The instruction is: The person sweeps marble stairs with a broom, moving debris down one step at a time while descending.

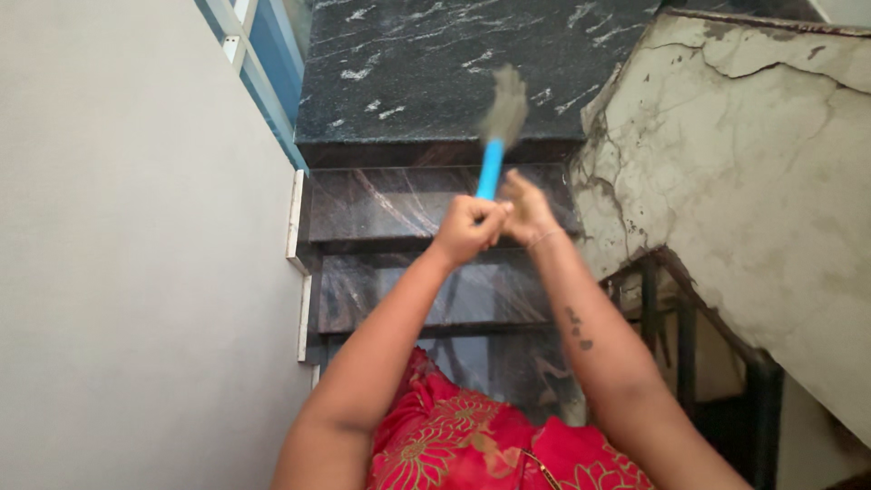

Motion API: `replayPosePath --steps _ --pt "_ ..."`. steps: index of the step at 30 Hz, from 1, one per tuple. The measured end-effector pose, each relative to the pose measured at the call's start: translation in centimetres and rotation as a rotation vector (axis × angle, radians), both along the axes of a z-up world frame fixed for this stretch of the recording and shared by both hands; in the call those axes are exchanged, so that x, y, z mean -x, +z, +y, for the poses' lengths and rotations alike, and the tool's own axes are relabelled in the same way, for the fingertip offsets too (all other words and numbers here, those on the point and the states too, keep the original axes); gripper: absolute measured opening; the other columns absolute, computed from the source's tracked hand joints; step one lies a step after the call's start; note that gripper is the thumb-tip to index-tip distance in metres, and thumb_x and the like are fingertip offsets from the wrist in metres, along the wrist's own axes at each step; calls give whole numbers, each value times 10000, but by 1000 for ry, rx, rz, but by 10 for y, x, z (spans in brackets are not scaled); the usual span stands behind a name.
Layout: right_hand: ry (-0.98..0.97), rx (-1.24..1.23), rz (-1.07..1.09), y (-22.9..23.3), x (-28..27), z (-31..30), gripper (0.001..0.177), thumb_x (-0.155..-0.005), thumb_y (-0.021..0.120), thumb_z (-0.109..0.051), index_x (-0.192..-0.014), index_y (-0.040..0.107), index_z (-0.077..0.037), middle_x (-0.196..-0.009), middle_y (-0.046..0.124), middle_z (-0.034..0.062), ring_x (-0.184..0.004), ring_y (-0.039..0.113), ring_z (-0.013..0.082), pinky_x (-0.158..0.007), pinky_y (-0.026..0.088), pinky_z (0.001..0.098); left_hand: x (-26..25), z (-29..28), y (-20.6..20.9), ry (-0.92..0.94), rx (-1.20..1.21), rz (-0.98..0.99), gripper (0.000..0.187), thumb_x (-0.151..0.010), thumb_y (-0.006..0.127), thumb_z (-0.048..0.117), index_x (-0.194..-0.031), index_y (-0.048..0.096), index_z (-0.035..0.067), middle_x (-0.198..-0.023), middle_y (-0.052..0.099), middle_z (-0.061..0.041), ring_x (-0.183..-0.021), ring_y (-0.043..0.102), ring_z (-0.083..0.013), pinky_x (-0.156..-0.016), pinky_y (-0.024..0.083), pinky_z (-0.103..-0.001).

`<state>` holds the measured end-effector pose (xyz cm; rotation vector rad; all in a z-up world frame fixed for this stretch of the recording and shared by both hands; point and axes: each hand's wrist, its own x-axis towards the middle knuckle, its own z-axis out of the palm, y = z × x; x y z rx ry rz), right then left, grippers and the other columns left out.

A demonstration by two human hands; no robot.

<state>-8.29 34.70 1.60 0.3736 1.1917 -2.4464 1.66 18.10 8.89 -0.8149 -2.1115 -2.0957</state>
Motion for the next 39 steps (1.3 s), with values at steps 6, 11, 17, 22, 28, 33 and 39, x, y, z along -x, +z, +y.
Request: replayPosePath --steps 6,11,17,22,28,33,39 --pt "202 168 -17 -53 20 30 230 -978 651 -277 -859 573 -97 -685 556 -10 -560 534 127 -523 447 282 -16 15 -9 -92 -13 145 203 -994 667 196 -847 677 55 -795 674 3 -762 619 -89 -722 497 -272" --pt "71 59 76 -54 22 112 143 -952 644 -130 -882 530 -82 -676 519 -4 -523 485 99 -470 427 239 -26 -2 0 -55 -154 211 177 -1014 672 181 -1140 671 55 -1128 708 -52 -1094 672 -149 -993 522 -318" --pt "-118 -591 95 -89 9 126 170 -877 636 -65 -1000 520 -43 -709 550 76 -544 549 165 -471 498 333 -1 -46 -56 172 -149 -42 163 -1010 641 192 -1069 680 45 -1057 736 -30 -1034 682 -125 -921 535 -300" --pt "22 -1322 238 -165 -21 56 575 -769 694 -91 -1285 483 47 -970 701 241 -768 733 357 -657 604 466 33 -57 -149 391 -66 -243 299 -902 745 231 -1099 673 18 -1024 744 -95 -970 703 -167 -870 558 -287" --pt "306 -926 165 -129 -97 -58 753 -784 665 -106 -1504 448 -137 -849 662 179 -530 617 268 -461 534 442 44 -42 -200 426 90 -489 515 -810 798 309 -1210 617 40 -1095 682 -133 -930 702 -213 -760 597 -346" --pt "289 -736 263 -18 -96 -38 761 -809 683 -89 -1535 457 -130 -848 705 119 -492 612 151 -409 512 325 39 -33 -175 383 76 -305 467 -838 793 288 -1200 634 40 -1086 717 -133 -921 708 -186 -783 575 -331" --pt "-7 -910 354 27 -63 16 839 -781 725 -62 -1552 416 -181 -808 696 102 -488 607 164 -403 510 335 25 -48 -129 366 121 -383 388 -861 761 274 -1192 674 91 -923 735 -148 -760 659 -177 -703 533 -312"
